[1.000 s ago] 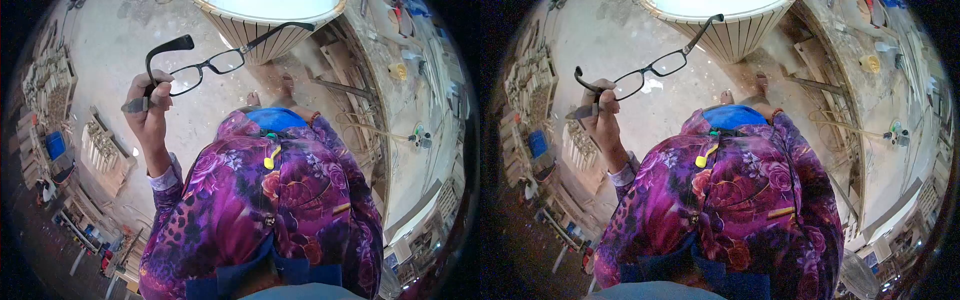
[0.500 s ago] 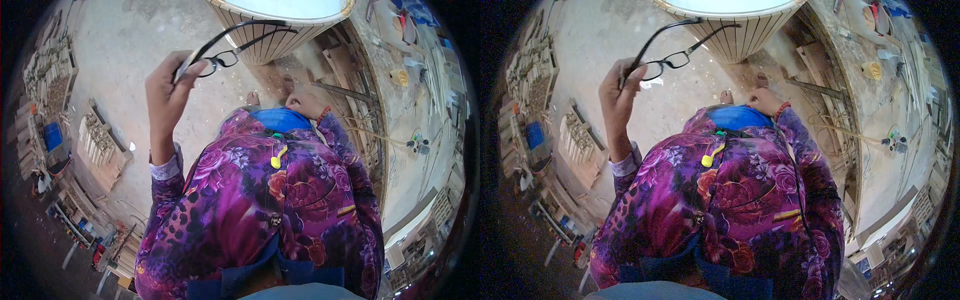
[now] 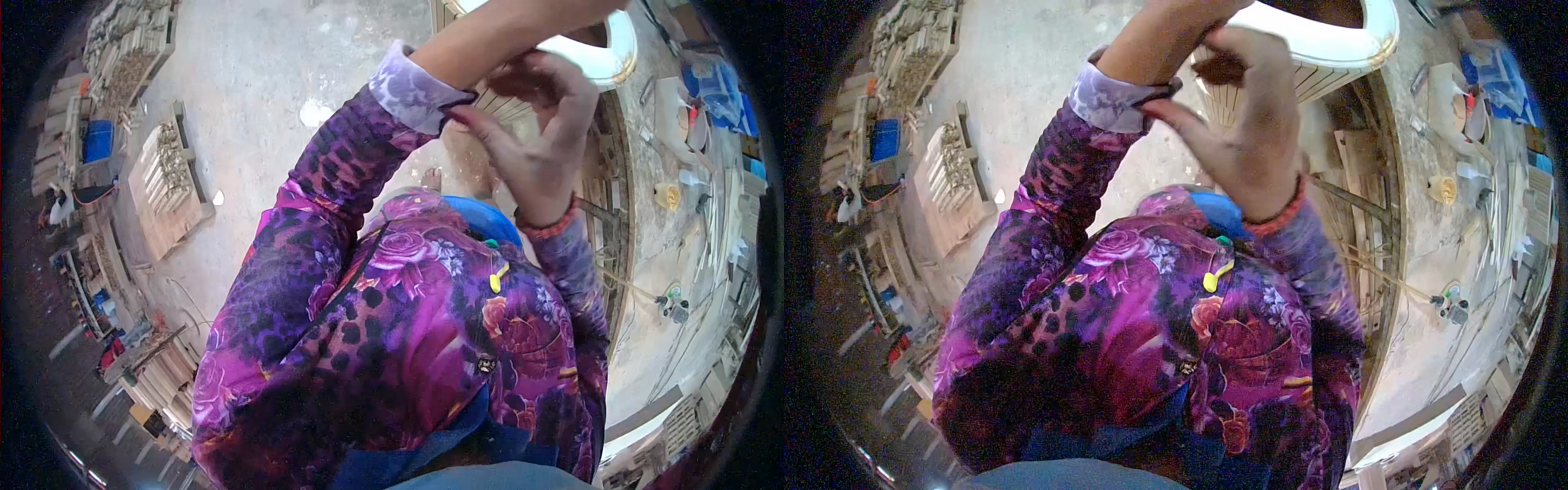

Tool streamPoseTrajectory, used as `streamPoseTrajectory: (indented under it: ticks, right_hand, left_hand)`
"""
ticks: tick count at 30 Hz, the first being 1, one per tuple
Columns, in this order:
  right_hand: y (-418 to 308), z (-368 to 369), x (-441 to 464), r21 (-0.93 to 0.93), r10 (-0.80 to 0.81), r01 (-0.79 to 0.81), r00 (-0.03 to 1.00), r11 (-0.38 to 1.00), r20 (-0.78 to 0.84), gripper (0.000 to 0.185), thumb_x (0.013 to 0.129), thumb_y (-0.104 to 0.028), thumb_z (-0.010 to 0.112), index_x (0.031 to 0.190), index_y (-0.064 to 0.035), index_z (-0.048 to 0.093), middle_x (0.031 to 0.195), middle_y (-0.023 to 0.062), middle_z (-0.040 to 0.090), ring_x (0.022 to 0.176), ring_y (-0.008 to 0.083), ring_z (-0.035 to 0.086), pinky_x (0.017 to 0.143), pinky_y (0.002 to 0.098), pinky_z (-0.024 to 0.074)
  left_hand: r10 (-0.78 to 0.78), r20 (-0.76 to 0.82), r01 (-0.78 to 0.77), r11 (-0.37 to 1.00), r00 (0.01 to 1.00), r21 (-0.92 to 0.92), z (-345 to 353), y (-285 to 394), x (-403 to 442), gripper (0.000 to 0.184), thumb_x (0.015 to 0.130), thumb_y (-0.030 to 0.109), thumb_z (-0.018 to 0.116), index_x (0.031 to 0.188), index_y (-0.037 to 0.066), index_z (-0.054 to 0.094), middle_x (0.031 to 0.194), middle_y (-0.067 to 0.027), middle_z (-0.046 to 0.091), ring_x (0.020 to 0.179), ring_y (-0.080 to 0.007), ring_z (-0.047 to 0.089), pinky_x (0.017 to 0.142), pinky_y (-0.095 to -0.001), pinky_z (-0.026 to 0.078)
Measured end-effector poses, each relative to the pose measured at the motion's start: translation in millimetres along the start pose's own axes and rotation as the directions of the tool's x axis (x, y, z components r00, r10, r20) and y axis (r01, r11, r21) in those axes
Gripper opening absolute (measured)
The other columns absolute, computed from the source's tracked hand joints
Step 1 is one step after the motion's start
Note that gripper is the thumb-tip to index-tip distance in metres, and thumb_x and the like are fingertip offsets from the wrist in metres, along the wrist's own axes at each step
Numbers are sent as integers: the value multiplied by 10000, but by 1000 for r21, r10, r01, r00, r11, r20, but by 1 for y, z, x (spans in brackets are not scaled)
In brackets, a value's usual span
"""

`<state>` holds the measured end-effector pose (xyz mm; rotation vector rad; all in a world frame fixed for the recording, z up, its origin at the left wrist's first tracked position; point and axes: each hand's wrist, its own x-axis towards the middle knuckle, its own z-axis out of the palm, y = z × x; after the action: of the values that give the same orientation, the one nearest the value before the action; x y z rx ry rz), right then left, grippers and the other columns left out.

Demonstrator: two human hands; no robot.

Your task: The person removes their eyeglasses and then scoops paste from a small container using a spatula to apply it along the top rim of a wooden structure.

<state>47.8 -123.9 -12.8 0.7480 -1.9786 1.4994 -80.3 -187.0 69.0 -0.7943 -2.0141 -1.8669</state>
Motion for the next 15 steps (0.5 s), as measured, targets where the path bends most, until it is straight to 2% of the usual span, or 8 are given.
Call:
streamPoseTrajectory:
  ticks: [1, 4, 6, 7, 8, 10, 14, 15]
  right_hand:
    - [-7, 6, -5, 53, 44, -43, 999, 998, -8, 655, 721, -137, 913, 1246, -37, 535, 1170, 117, 562, 890, 197, 641, 772, 300, 542]
    - [-25, 10, -5, 58, 86, -84, 996, 995, -29, 613, 721, -145, 916, 1195, -38, 543, 1073, 90, 592, 804, 139, 635, 692, 262, 526]
    - [-31, 6, -7, 15, 235, -237, 969, 972, 74, 599, 732, -167, 908, 1192, -43, 546, 915, 71, 605, 737, 154, 615, 666, 272, 510]
    - [-34, 10, -2, -53, 205, -202, 978, 978, 49, 426, 760, -142, 873, 1072, -24, 608, 809, 76, 589, 687, 185, 590, 643, 277, 490]
    - [-38, 2, 4, -47, 200, -197, 978, 979, 54, 426, 760, -142, 873, 1072, -24, 608, 809, 76, 589, 687, 185, 590, 643, 277, 490]
    - [-48, -22, 20, -101, 276, -257, 897, 961, 346, 259, 787, -118, 829, 949, -3, 663, 835, 110, 583, 710, 214, 599, 640, 273, 475]
    - [-70, -40, 29, -76, -21, 35, 985, 996, 171, 132, 836, -36, 735, 951, 23, 708, 992, 159, 663, 815, 240, 626, 716, 294, 489]
    - [-72, -49, 17, -14, 134, -133, 982, 991, 133, 160, 912, -53, 667, 1065, -4, 682, 989, 108, 646, 756, 176, 583, 686, 282, 471]
  left_hand:
    - [195, -71, -196, 981, 978, 0, 8, 1, 6, 279, 948, 236, 635, 903, -40, 646, 751, -209, 645, 714, -331, 633, 667, -421, 462]
    - [190, -38, -188, 981, 981, 54, 11, 5, 20, 279, 948, 232, 632, 905, -43, 643, 756, -238, 632, 725, -390, 620, 681, -458, 458]
    - [263, -100, -260, 965, 960, 40, 13, 9, 19, 274, 954, 220, 620, 860, -36, 642, 731, -230, 642, 743, -409, 639, 708, -470, 472]
    - [208, 4, -208, 973, 978, 98, 14, 12, 18, 248, 960, 219, 607, 924, -22, 653, 816, -233, 655, 817, -385, 649, 750, -452, 483]
    - [144, 105, -160, 973, 984, 164, 15, 16, 18, 238, 967, 219, 594, 988, -8, 663, 901, -236, 668, 892, -361, 660, 792, -433, 494]
    - [-8, 283, -84, 947, 959, 310, 17, 24, 18, 268, 979, 219, 569, 1117, 21, 685, 1070, -242, 695, 1040, -313, 681, 876, -397, 515]
    - [47, 481, -363, 720, 875, 591, 66, 20, 27, 253, 904, 225, 622, 1056, 62, 743, 883, -140, 715, 838, -273, 707, 682, -382, 536]
    - [39, 547, -455, 606, 836, 652, 74, 21, 28, 250, 878, 227, 640, 1035, 76, 762, 820, -106, 722, 770, -260, 716, 618, -377, 542]
